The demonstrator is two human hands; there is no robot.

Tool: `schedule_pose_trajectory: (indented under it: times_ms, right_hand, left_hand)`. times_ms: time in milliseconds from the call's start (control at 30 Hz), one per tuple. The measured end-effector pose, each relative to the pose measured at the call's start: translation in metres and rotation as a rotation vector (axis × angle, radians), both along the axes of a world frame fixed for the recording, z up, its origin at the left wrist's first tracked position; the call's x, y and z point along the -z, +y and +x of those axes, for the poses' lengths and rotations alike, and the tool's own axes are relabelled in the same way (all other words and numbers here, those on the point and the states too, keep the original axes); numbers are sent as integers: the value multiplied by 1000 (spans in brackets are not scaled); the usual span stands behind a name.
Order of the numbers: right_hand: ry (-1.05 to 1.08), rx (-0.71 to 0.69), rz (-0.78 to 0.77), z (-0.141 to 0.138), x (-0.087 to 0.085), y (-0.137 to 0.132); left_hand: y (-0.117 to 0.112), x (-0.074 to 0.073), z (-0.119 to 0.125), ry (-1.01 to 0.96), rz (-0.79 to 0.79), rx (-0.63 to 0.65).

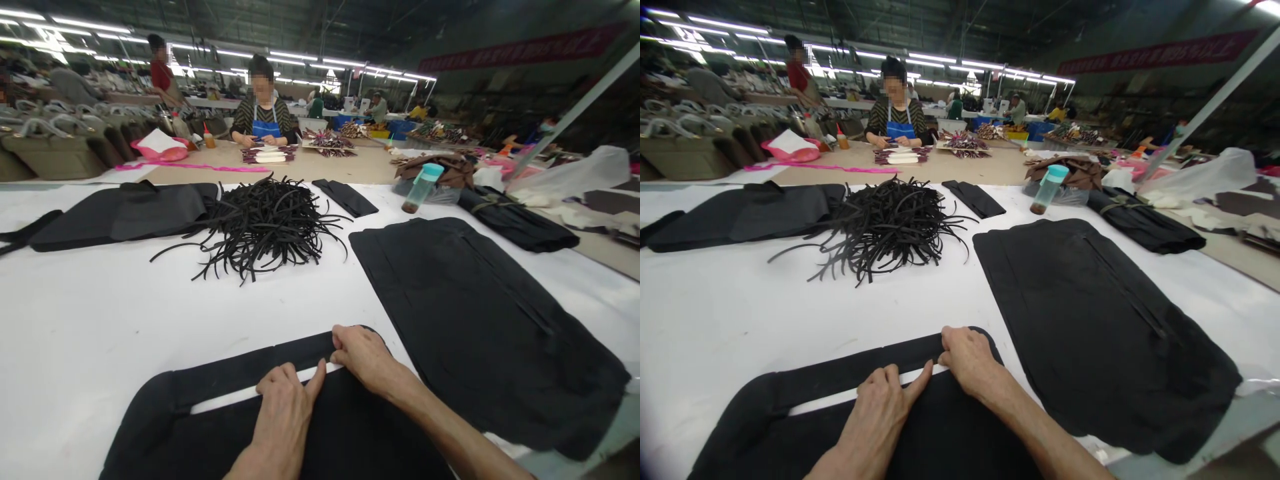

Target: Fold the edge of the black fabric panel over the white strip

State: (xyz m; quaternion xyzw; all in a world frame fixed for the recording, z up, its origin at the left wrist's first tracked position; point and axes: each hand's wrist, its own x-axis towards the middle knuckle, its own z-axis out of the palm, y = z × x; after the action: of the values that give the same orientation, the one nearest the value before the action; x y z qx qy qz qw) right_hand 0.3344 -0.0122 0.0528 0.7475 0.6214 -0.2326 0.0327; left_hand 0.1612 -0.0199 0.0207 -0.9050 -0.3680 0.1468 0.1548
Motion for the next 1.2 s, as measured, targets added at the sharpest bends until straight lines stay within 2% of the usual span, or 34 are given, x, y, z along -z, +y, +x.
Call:
schedule_pose_trajectory:
  times_ms: [200,433,567,667,867,1000,1100,1200]
  right_hand:
    - [23,57,-3,10,-2,-4]
    - [59,117,57,13,-13,-8]
    - [106,116,74,4,-3,-8]
    - [90,125,67,0,7,-7]
    - [90,112,30,10,6,-6]
    - [92,122,8,15,5,-5]
    - [77,122,-5,15,6,-5]
    - [30,116,4,10,7,-6]
  left_hand:
    - [-4,8,7,111,59,-21]
    - [-2,6,5,29,96,37]
    - [-2,5,4,17,117,50]
    - [-1,4,0,-45,78,50]
    - [5,2,-30,-269,-32,127]
    - [7,7,-56,-294,-55,144]
    - [7,11,-73,-285,-94,106]
    - [9,7,-85,-291,-145,41]
